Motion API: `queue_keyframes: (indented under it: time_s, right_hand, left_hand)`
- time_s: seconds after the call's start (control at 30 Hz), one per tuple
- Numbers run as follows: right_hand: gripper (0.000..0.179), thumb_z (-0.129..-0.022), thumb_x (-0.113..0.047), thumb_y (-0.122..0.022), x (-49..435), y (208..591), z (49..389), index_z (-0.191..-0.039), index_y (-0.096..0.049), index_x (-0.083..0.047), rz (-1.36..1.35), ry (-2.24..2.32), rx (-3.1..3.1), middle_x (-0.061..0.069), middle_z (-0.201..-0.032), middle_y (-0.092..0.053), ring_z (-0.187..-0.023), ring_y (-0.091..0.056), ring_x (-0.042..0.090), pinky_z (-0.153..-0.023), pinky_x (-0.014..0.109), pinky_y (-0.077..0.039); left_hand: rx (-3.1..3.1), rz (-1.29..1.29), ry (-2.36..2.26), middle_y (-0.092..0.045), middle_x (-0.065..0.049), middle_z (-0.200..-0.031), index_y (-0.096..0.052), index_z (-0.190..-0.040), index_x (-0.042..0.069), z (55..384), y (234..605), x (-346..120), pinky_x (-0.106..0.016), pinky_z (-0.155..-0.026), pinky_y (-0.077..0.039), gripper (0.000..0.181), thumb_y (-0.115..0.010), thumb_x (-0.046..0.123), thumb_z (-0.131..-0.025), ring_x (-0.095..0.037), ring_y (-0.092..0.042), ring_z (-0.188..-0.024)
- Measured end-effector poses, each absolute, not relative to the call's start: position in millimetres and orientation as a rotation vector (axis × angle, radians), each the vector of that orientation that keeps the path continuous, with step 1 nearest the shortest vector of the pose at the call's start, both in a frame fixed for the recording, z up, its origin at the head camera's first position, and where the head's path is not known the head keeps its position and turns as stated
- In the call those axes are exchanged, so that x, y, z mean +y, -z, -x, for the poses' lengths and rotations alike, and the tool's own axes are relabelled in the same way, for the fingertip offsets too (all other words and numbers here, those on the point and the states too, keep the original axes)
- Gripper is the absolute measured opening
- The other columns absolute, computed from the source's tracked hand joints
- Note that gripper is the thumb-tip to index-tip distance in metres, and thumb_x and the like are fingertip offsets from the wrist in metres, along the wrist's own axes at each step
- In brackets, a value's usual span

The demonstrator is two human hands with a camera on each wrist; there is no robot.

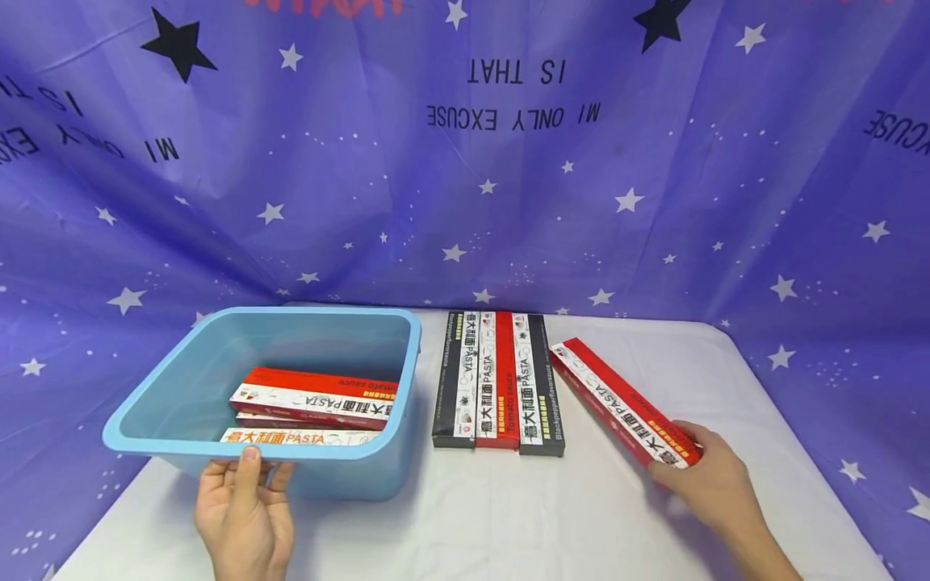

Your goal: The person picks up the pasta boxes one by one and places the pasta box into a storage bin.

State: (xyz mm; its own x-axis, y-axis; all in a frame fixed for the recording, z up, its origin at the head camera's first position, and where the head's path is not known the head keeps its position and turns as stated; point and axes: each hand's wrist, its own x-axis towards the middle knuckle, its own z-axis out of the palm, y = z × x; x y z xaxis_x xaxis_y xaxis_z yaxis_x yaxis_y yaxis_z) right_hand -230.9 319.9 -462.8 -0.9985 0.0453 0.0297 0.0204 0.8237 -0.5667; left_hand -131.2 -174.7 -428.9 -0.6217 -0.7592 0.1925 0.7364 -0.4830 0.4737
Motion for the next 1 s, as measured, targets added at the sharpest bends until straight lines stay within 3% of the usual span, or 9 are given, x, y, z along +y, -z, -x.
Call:
queue_keyframes:
  time_s: [0.1,0.23,0.3,0.4,0.57,0.7,1.0]
  right_hand:
    - [0.079,-0.078,-0.041,-0.082,332,461,224,-0.140,-0.048,-0.005,0.147,-1.025,-2.834,0.022,-0.114,-0.064,-0.089,-0.055,0.017,-0.062,0.027,-0.041]
    - [0.073,-0.078,-0.040,-0.083,344,455,216,-0.138,-0.054,-0.010,0.239,-1.146,-2.703,-0.010,-0.094,-0.068,-0.076,-0.054,-0.003,-0.055,0.020,-0.044]
    - [0.071,-0.078,-0.040,-0.083,351,449,213,-0.138,-0.055,-0.013,0.277,-1.231,-2.678,-0.023,-0.089,-0.064,-0.076,-0.055,-0.008,-0.056,0.018,-0.047]
    - [0.066,-0.080,-0.037,-0.082,358,440,209,-0.138,-0.056,-0.018,0.314,-1.350,-2.654,-0.029,-0.089,-0.061,-0.077,-0.057,-0.009,-0.057,0.015,-0.051]
    - [0.049,-0.083,-0.003,-0.078,360,423,210,-0.127,-0.066,-0.019,0.149,-1.822,-2.304,-0.021,-0.094,-0.068,-0.078,-0.063,-0.004,-0.062,0.012,-0.056]
    - [0.054,-0.080,0.021,-0.066,353,402,216,-0.124,-0.068,-0.011,-0.111,-2.120,-2.000,-0.007,-0.101,-0.072,-0.083,-0.067,0.004,-0.064,0.014,-0.057]
    - [0.058,-0.079,0.026,-0.061,307,345,233,-0.132,-0.057,0.002,-0.391,-2.153,-1.980,0.002,-0.115,-0.066,-0.090,-0.065,0.012,-0.068,0.020,-0.060]
  left_hand:
    - [-0.656,-0.080,2.130,-0.054,-0.023,-0.099,-0.041,-0.110,-0.014,131,429,-175,-0.035,-0.062,-0.063,0.029,-0.061,-0.009,-0.091,-0.025,-0.066,-0.074]
    - [-0.637,-0.089,2.124,-0.055,-0.023,-0.099,-0.040,-0.109,-0.015,131,428,-175,-0.035,-0.062,-0.063,0.029,-0.062,-0.010,-0.090,-0.025,-0.066,-0.074]
    - [-0.638,-0.090,2.130,-0.055,-0.023,-0.100,-0.040,-0.110,-0.015,131,428,-174,-0.036,-0.063,-0.063,0.029,-0.062,-0.010,-0.090,-0.025,-0.066,-0.074]
    - [-0.645,-0.083,2.136,-0.055,-0.024,-0.101,-0.040,-0.110,-0.014,132,427,-174,-0.037,-0.064,-0.063,0.030,-0.062,-0.010,-0.091,-0.025,-0.066,-0.074]
    - [-0.635,-0.047,2.138,-0.055,-0.024,-0.100,-0.039,-0.110,-0.015,132,427,-175,-0.037,-0.065,-0.063,0.028,-0.060,-0.011,-0.091,-0.026,-0.066,-0.075]
    - [-0.619,-0.031,2.145,-0.056,-0.024,-0.099,-0.039,-0.109,-0.016,133,428,-174,-0.038,-0.064,-0.063,0.027,-0.059,-0.012,-0.091,-0.026,-0.067,-0.075]
    - [-0.612,-0.005,2.137,-0.056,-0.024,-0.097,-0.041,-0.111,-0.016,133,430,-175,-0.039,-0.065,-0.063,0.026,-0.057,-0.015,-0.091,-0.028,-0.068,-0.075]
